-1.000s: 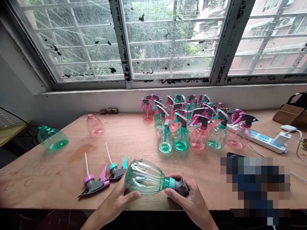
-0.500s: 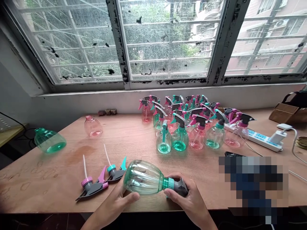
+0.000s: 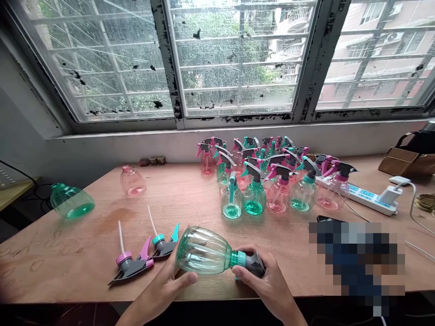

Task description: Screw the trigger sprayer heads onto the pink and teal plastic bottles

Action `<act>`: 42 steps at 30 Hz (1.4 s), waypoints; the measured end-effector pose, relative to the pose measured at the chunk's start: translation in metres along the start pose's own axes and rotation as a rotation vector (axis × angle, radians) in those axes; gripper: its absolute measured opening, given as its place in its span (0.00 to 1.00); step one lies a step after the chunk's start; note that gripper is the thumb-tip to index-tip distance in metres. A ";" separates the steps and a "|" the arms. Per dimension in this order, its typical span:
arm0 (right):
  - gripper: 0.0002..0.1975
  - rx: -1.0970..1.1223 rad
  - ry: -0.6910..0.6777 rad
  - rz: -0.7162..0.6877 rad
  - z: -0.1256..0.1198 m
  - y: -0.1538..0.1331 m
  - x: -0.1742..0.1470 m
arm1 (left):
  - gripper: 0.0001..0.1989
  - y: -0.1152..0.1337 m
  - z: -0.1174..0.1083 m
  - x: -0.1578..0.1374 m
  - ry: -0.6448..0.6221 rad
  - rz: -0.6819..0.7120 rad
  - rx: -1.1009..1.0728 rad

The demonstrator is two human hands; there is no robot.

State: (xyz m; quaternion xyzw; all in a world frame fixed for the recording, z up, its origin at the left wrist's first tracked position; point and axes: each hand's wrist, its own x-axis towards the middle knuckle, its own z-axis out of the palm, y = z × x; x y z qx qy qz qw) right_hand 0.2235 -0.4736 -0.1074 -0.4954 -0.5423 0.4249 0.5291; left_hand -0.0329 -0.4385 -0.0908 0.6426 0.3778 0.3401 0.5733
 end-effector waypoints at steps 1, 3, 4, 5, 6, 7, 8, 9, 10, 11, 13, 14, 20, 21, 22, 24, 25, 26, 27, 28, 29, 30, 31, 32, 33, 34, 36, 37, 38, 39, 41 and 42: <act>0.14 -0.002 -0.003 0.003 0.000 0.000 0.000 | 0.45 0.000 0.000 0.000 -0.008 -0.004 -0.010; 0.14 0.011 0.006 0.003 0.000 0.000 0.000 | 0.45 0.001 0.000 0.001 -0.013 -0.003 -0.011; 0.15 0.022 0.017 0.001 0.001 0.000 0.000 | 0.46 0.002 0.000 0.002 -0.010 0.002 -0.009; 0.15 0.035 0.028 -0.001 0.001 0.000 0.000 | 0.47 0.003 0.001 0.002 -0.007 0.007 -0.010; 0.15 0.045 0.030 0.000 0.002 0.001 0.000 | 0.48 0.003 0.001 0.003 -0.005 0.012 -0.013; 0.15 0.051 0.032 0.001 0.002 0.001 0.000 | 0.48 0.004 0.002 0.003 -0.003 0.020 -0.015; 0.15 0.054 0.031 0.001 0.002 0.001 0.000 | 0.48 0.004 0.002 0.003 -0.001 0.029 -0.015; 0.15 0.053 0.031 -0.001 0.002 0.001 0.000 | 0.49 0.003 0.002 0.002 -0.003 0.035 -0.010; 0.15 0.049 0.032 -0.004 0.002 0.001 0.000 | 0.50 0.002 0.002 0.002 -0.002 0.040 0.000; 0.14 0.042 0.034 -0.008 0.002 0.001 0.000 | 0.51 0.000 0.002 0.001 0.003 0.043 0.013; 0.14 0.032 0.036 -0.015 0.002 0.000 0.000 | 0.51 -0.004 0.000 0.000 0.011 0.038 0.023; 0.14 0.028 0.037 -0.016 0.002 -0.001 0.000 | 0.50 -0.005 0.000 0.000 0.008 0.032 0.016; 0.14 0.046 0.030 -0.011 0.002 0.000 0.000 | 0.44 -0.004 -0.001 0.002 -0.004 -0.003 0.003; 0.13 0.069 0.025 -0.009 0.002 0.000 0.000 | 0.45 -0.003 -0.001 0.002 -0.002 0.000 0.007; 0.13 0.092 0.021 -0.007 0.002 0.000 0.000 | 0.47 -0.003 0.000 0.002 0.001 0.008 0.008; 0.12 0.124 0.021 -0.005 0.002 0.000 -0.001 | 0.48 -0.002 0.001 0.003 0.000 0.031 0.001; 0.12 0.129 0.024 -0.004 0.002 0.000 -0.001 | 0.49 -0.002 0.001 0.003 -0.002 0.040 -0.002; 0.12 0.124 0.027 -0.004 0.002 0.000 -0.001 | 0.49 -0.003 0.001 0.002 -0.008 0.044 -0.003; 0.12 0.115 0.030 -0.005 0.002 0.000 -0.001 | 0.50 -0.003 0.001 0.002 -0.012 0.043 -0.005; 0.12 0.105 0.031 -0.005 0.002 0.001 -0.001 | 0.52 -0.004 0.000 0.002 -0.015 0.038 -0.007; 0.12 0.095 0.030 -0.005 0.002 0.001 -0.001 | 0.53 -0.005 0.000 0.001 -0.018 0.032 -0.008; 0.12 0.085 0.028 -0.008 0.002 0.001 -0.001 | 0.53 -0.005 -0.001 0.001 -0.015 0.027 -0.011; 0.12 0.074 0.026 -0.013 0.002 0.002 -0.001 | 0.53 -0.006 -0.002 0.001 -0.011 0.022 -0.016; 0.11 0.065 0.025 -0.018 0.002 0.002 -0.001 | 0.51 -0.006 -0.002 0.001 -0.006 0.017 -0.020; 0.11 0.059 0.024 -0.021 0.002 0.002 -0.001 | 0.50 -0.006 -0.002 0.001 -0.002 0.012 -0.019; 0.12 0.057 0.024 -0.020 0.002 0.002 -0.001 | 0.48 -0.005 -0.002 0.001 -0.002 0.007 -0.011; 0.12 0.069 0.022 -0.007 0.002 0.001 -0.001 | 0.48 -0.004 -0.001 0.002 -0.005 0.009 0.004; 0.12 0.078 0.020 -0.001 0.001 0.001 -0.001 | 0.48 -0.003 -0.001 0.003 -0.010 0.014 0.005; 0.12 0.084 0.018 0.002 0.001 0.000 -0.001 | 0.49 -0.002 0.000 0.003 -0.013 0.021 0.000; 0.12 0.088 0.017 0.002 0.001 0.000 -0.001 | 0.50 -0.001 0.001 0.003 -0.016 0.028 -0.009; 0.12 0.087 0.016 -0.004 0.001 0.000 -0.001 | 0.52 0.000 0.001 0.004 -0.026 0.028 -0.020; 0.12 0.084 0.016 -0.006 0.001 0.000 -0.001 | 0.53 0.000 0.001 0.003 -0.028 0.026 -0.018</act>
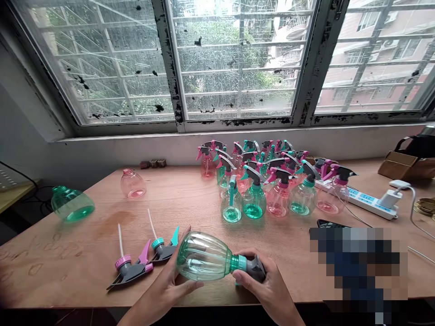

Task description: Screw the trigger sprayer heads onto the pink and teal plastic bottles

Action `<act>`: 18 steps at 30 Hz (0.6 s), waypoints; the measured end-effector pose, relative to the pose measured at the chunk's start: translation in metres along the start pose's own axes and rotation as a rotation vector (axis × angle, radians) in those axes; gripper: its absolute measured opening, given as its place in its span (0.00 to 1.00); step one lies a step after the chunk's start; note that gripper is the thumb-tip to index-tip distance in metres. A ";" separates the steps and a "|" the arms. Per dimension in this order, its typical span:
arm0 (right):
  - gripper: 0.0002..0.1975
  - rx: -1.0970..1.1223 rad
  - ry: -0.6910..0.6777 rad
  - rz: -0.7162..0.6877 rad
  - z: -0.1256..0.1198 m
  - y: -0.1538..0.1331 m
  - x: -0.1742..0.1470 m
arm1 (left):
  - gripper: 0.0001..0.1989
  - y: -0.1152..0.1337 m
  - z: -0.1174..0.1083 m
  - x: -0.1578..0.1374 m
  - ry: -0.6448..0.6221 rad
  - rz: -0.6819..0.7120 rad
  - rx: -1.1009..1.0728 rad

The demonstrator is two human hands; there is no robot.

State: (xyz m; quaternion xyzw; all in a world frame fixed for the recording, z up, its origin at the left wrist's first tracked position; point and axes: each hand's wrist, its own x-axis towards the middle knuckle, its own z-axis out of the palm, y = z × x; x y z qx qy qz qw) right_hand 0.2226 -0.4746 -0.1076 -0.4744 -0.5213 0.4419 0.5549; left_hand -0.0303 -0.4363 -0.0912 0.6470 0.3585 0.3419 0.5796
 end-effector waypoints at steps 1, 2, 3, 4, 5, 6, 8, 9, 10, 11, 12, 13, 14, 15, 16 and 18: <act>0.12 -0.001 0.000 0.001 0.000 0.000 0.000 | 0.54 0.000 0.000 0.000 0.003 -0.002 0.004; 0.12 -0.001 0.001 0.001 0.000 0.000 0.000 | 0.54 -0.001 -0.001 -0.001 0.008 -0.004 0.010; 0.12 0.002 0.004 0.003 0.000 0.000 0.000 | 0.54 -0.002 -0.001 -0.002 0.013 -0.007 0.013; 0.12 0.007 0.007 0.005 0.001 0.000 0.000 | 0.53 -0.002 -0.002 -0.002 0.018 -0.007 0.015; 0.12 0.015 0.009 0.006 0.001 0.000 0.000 | 0.51 -0.003 -0.002 -0.002 0.021 -0.007 0.015; 0.12 0.020 0.011 0.006 0.001 0.000 0.000 | 0.49 -0.003 -0.003 -0.002 0.022 -0.009 0.017; 0.12 0.023 0.012 0.004 0.001 0.000 0.000 | 0.47 -0.003 -0.002 -0.002 0.021 -0.016 0.029; 0.12 0.022 0.011 0.004 0.001 0.000 -0.001 | 0.47 -0.002 -0.002 -0.002 0.023 -0.018 0.036; 0.12 0.021 0.010 0.005 0.001 0.001 -0.001 | 0.48 -0.002 -0.002 -0.001 0.026 -0.021 0.043; 0.13 0.019 0.010 0.007 0.001 0.001 -0.001 | 0.49 -0.001 -0.001 -0.001 0.030 -0.019 0.045; 0.13 0.017 0.009 0.010 0.000 0.002 -0.001 | 0.50 -0.001 0.000 -0.001 0.036 -0.012 0.044; 0.13 0.017 0.008 0.013 0.000 0.003 -0.001 | 0.51 -0.001 0.000 -0.001 0.041 -0.003 0.040; 0.13 0.015 0.008 0.015 -0.001 0.004 -0.001 | 0.51 -0.001 0.001 -0.001 0.044 0.005 0.034; 0.13 0.015 0.008 0.015 -0.001 0.005 -0.001 | 0.51 -0.001 0.001 -0.001 0.044 0.008 0.029; 0.13 0.017 0.006 0.015 -0.001 0.006 0.000 | 0.52 -0.001 0.001 -0.002 0.041 0.006 0.024; 0.13 0.027 -0.002 0.013 -0.001 0.006 0.000 | 0.53 -0.001 0.001 -0.003 0.027 -0.005 0.008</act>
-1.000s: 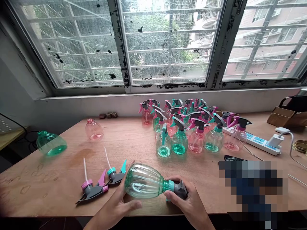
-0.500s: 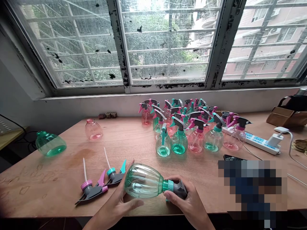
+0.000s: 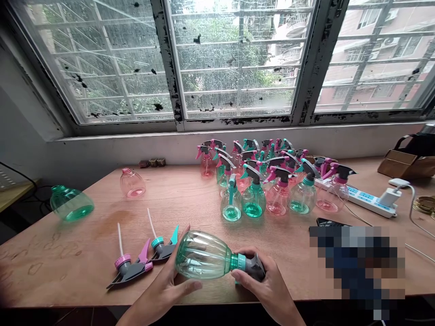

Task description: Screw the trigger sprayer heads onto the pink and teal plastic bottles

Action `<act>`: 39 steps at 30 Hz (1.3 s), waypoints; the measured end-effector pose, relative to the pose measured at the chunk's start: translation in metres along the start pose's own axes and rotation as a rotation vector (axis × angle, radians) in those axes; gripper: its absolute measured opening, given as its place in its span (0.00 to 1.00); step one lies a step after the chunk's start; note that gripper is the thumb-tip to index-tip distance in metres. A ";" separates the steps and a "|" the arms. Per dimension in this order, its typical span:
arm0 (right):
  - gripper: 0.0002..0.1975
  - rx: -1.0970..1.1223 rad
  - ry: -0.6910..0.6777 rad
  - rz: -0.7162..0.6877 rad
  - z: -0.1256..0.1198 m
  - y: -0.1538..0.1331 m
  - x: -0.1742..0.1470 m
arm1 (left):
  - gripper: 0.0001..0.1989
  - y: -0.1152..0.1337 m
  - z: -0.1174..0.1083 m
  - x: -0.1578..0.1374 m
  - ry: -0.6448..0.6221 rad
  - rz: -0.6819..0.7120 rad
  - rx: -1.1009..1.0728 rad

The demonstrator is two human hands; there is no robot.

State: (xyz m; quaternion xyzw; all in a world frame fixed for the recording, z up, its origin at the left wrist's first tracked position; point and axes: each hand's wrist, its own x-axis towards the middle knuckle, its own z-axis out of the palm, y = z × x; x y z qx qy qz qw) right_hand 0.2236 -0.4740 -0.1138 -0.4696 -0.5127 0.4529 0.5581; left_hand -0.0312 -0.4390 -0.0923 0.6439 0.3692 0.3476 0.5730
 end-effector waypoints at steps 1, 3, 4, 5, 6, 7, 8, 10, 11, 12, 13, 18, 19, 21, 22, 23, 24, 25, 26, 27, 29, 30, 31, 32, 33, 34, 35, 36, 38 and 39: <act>0.13 0.006 -0.003 -0.002 0.000 0.000 0.000 | 0.54 0.000 0.000 0.000 -0.008 -0.004 -0.013; 0.12 0.013 -0.006 -0.005 0.000 -0.001 0.000 | 0.53 -0.001 -0.001 0.000 -0.016 -0.006 -0.036; 0.12 0.012 -0.006 -0.007 0.001 -0.001 0.000 | 0.52 -0.001 -0.002 0.000 -0.020 -0.007 -0.038; 0.12 0.011 -0.004 -0.010 0.001 -0.001 0.000 | 0.51 -0.001 -0.002 0.000 -0.021 -0.007 -0.029; 0.12 0.011 -0.002 -0.013 0.001 -0.002 0.000 | 0.50 -0.001 -0.003 0.000 -0.019 -0.006 -0.012; 0.12 0.015 0.001 -0.014 0.001 -0.002 0.000 | 0.50 -0.002 -0.003 0.000 -0.015 -0.002 0.006; 0.12 0.022 0.003 -0.013 0.001 -0.002 -0.001 | 0.50 -0.002 -0.002 0.001 -0.013 0.003 0.017; 0.12 0.032 0.009 -0.012 0.001 -0.003 -0.001 | 0.52 -0.001 -0.002 0.001 -0.017 0.015 0.016; 0.12 0.037 0.012 -0.009 0.001 -0.003 0.000 | 0.53 -0.001 -0.001 0.001 -0.029 0.018 0.007; 0.12 0.038 0.016 -0.006 0.001 -0.003 0.000 | 0.53 -0.001 -0.001 0.001 -0.043 0.017 -0.001; 0.12 0.036 0.019 -0.005 0.001 -0.003 0.000 | 0.54 0.000 0.000 0.001 -0.050 0.015 -0.003; 0.12 0.001 0.007 -0.020 0.001 -0.001 0.000 | 0.55 0.001 0.000 -0.001 -0.006 -0.003 -0.005; 0.12 0.003 0.000 -0.019 0.001 0.000 0.000 | 0.54 0.001 -0.001 -0.001 -0.014 -0.005 -0.018; 0.12 0.013 -0.006 -0.011 0.000 0.000 0.000 | 0.52 0.002 -0.001 -0.001 -0.031 -0.003 -0.023; 0.13 0.017 -0.007 -0.007 0.000 0.000 0.000 | 0.51 0.001 -0.001 -0.001 -0.029 -0.001 -0.008; 0.13 0.020 -0.008 -0.003 0.000 0.000 0.000 | 0.51 0.001 -0.002 0.000 -0.023 0.001 0.015; 0.13 0.025 -0.010 0.000 0.000 0.000 0.000 | 0.51 0.001 -0.002 0.000 -0.016 0.004 0.034; 0.13 0.030 -0.012 0.004 0.000 -0.001 -0.001 | 0.51 0.001 -0.002 0.001 -0.011 0.008 0.043; 0.13 0.034 -0.013 0.006 0.000 -0.001 -0.001 | 0.51 0.001 -0.001 0.001 -0.012 0.011 0.041; 0.13 0.037 -0.012 0.006 0.000 -0.002 -0.001 | 0.52 0.001 -0.001 0.001 -0.016 0.012 0.032; 0.13 0.029 -0.003 -0.002 0.000 -0.003 -0.001 | 0.55 0.001 0.000 0.000 -0.013 0.016 0.013; 0.13 0.021 0.003 -0.010 0.001 -0.003 -0.001 | 0.57 0.002 0.000 0.000 -0.007 0.015 0.011; 0.13 0.013 0.008 -0.017 0.001 -0.004 -0.001 | 0.59 0.002 0.001 0.000 0.001 0.011 0.010; 0.12 0.005 0.012 -0.023 0.001 -0.005 -0.001 | 0.60 0.002 0.001 0.000 0.006 0.008 0.003; 0.12 -0.001 0.017 -0.028 0.002 -0.005 -0.001 | 0.60 0.002 0.001 0.000 0.003 0.007 -0.012; 0.12 -0.008 0.022 -0.031 0.002 -0.006 -0.001 | 0.59 0.002 0.000 0.000 -0.005 0.005 -0.028; 0.13 -0.011 0.027 -0.032 0.003 -0.006 -0.002 | 0.58 0.002 0.000 0.000 -0.016 0.002 -0.039; 0.13 -0.012 0.030 -0.031 0.003 -0.006 -0.002 | 0.57 0.002 0.000 0.001 -0.022 0.000 -0.039; 0.14 -0.006 0.031 -0.028 0.003 -0.006 -0.002 | 0.55 0.002 -0.001 0.002 -0.013 0.000 -0.002; 0.14 0.001 0.030 -0.025 0.003 -0.006 -0.002 | 0.55 0.001 -0.001 0.002 -0.006 -0.002 0.022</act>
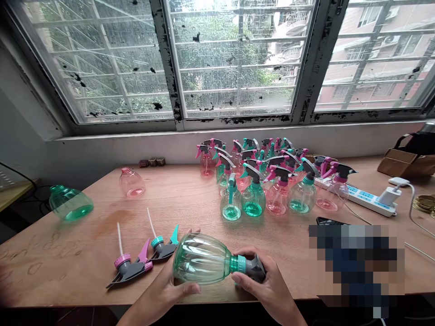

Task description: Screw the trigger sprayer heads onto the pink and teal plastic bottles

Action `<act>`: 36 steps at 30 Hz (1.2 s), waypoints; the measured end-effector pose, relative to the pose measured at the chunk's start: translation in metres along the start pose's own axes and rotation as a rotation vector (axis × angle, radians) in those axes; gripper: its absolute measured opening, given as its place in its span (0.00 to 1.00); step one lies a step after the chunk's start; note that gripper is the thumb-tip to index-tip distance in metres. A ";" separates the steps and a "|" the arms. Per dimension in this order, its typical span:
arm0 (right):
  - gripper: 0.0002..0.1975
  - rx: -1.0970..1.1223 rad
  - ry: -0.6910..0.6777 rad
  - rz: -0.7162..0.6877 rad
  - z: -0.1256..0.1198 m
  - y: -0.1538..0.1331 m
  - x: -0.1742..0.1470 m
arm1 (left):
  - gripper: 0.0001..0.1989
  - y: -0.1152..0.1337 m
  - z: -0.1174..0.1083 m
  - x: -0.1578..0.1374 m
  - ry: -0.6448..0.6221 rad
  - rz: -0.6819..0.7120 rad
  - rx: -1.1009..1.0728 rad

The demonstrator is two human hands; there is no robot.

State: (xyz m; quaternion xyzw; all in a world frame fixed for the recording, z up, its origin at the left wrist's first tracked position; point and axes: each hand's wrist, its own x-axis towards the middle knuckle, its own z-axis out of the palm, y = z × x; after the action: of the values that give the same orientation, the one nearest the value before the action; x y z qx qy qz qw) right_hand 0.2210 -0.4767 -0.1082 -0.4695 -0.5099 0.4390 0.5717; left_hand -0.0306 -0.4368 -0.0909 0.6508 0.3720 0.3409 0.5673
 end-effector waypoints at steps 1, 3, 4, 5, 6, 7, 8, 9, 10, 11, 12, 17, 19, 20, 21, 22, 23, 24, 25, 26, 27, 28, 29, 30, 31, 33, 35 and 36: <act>0.14 0.005 0.001 0.001 0.000 0.000 0.000 | 0.56 0.000 0.000 0.000 0.004 0.002 0.011; 0.14 0.002 0.002 0.002 -0.001 0.001 0.000 | 0.56 -0.001 0.001 0.001 -0.003 0.014 0.005; 0.14 -0.006 0.003 0.002 -0.001 0.001 0.000 | 0.56 -0.001 0.002 0.001 -0.004 0.022 -0.002; 0.14 -0.016 0.005 0.001 -0.001 0.002 0.000 | 0.55 -0.001 0.002 0.001 -0.001 0.029 -0.005; 0.13 -0.027 0.005 -0.002 -0.001 0.002 0.000 | 0.55 -0.001 0.003 0.001 0.008 0.034 -0.001; 0.13 -0.034 0.004 -0.004 -0.001 0.002 0.000 | 0.56 0.000 0.003 0.000 0.020 0.032 0.013; 0.13 -0.034 0.002 -0.004 -0.001 0.002 0.000 | 0.57 0.000 0.002 -0.001 0.028 0.029 0.029; 0.13 -0.029 0.000 -0.002 -0.001 0.001 0.000 | 0.58 0.001 0.002 -0.001 0.033 0.024 0.038; 0.13 -0.025 -0.002 0.001 -0.001 0.001 0.000 | 0.58 0.001 0.001 -0.001 0.031 0.017 0.039; 0.13 -0.027 -0.003 0.001 -0.001 0.001 0.000 | 0.57 0.002 0.001 -0.002 0.026 0.010 0.034; 0.13 -0.035 0.001 -0.002 -0.001 0.001 0.000 | 0.55 0.002 0.000 -0.001 0.016 0.005 0.023; 0.12 -0.077 0.006 0.005 -0.006 0.004 -0.002 | 0.52 0.006 0.001 0.001 -0.011 0.048 0.058; 0.12 -0.102 0.001 0.002 -0.007 0.005 -0.002 | 0.54 0.007 0.003 0.001 0.009 0.071 0.099; 0.13 -0.121 0.001 -0.005 -0.008 0.006 -0.003 | 0.56 0.007 0.003 0.001 0.010 0.072 0.108; 0.13 -0.136 0.004 -0.010 -0.008 0.006 -0.003 | 0.58 0.007 0.003 0.001 0.006 0.068 0.109; 0.13 -0.145 0.007 -0.013 -0.009 0.006 -0.003 | 0.59 0.007 0.004 0.001 0.002 0.062 0.105; 0.14 -0.153 0.011 -0.015 -0.009 0.006 -0.004 | 0.60 0.006 0.004 0.000 0.001 0.053 0.099; 0.14 -0.160 0.015 -0.015 -0.009 0.006 -0.004 | 0.60 0.005 0.004 0.000 0.006 0.045 0.094; 0.14 -0.168 0.017 -0.014 -0.009 0.006 -0.005 | 0.60 0.004 0.004 0.000 0.014 0.040 0.088; 0.14 -0.177 0.018 -0.014 -0.009 0.006 -0.005 | 0.60 0.003 0.004 0.000 0.020 0.036 0.080; 0.13 -0.188 0.018 -0.018 -0.009 0.005 -0.005 | 0.60 0.002 0.004 0.000 0.020 0.035 0.071; 0.13 -0.199 0.021 -0.025 -0.009 0.005 -0.005 | 0.60 0.002 0.004 0.000 0.014 0.035 0.063; 0.13 -0.209 0.025 -0.034 -0.009 0.005 -0.006 | 0.60 0.002 0.004 0.001 0.006 0.038 0.056; 0.12 -0.217 0.028 -0.043 -0.010 0.004 -0.006 | 0.60 0.002 0.004 0.001 -0.001 0.043 0.051; 0.12 -0.225 0.030 -0.049 -0.010 0.004 -0.006 | 0.59 0.003 0.005 0.002 -0.005 0.048 0.049; 0.13 -0.230 0.025 -0.043 -0.011 0.005 -0.006 | 0.59 0.004 0.006 0.002 -0.003 0.058 0.052; 0.13 -0.219 0.014 -0.027 -0.011 0.005 -0.006 | 0.59 0.005 0.006 0.002 0.013 0.064 0.067; 0.14 -0.212 0.011 -0.021 -0.011 0.006 -0.006 | 0.59 0.005 0.006 0.002 0.023 0.065 0.076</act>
State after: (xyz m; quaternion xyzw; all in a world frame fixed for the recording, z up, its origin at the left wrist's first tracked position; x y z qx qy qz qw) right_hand 0.2312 -0.4824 -0.1150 -0.5243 -0.5552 0.3739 0.5263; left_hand -0.0236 -0.4386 -0.0868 0.6797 0.3698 0.3524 0.5265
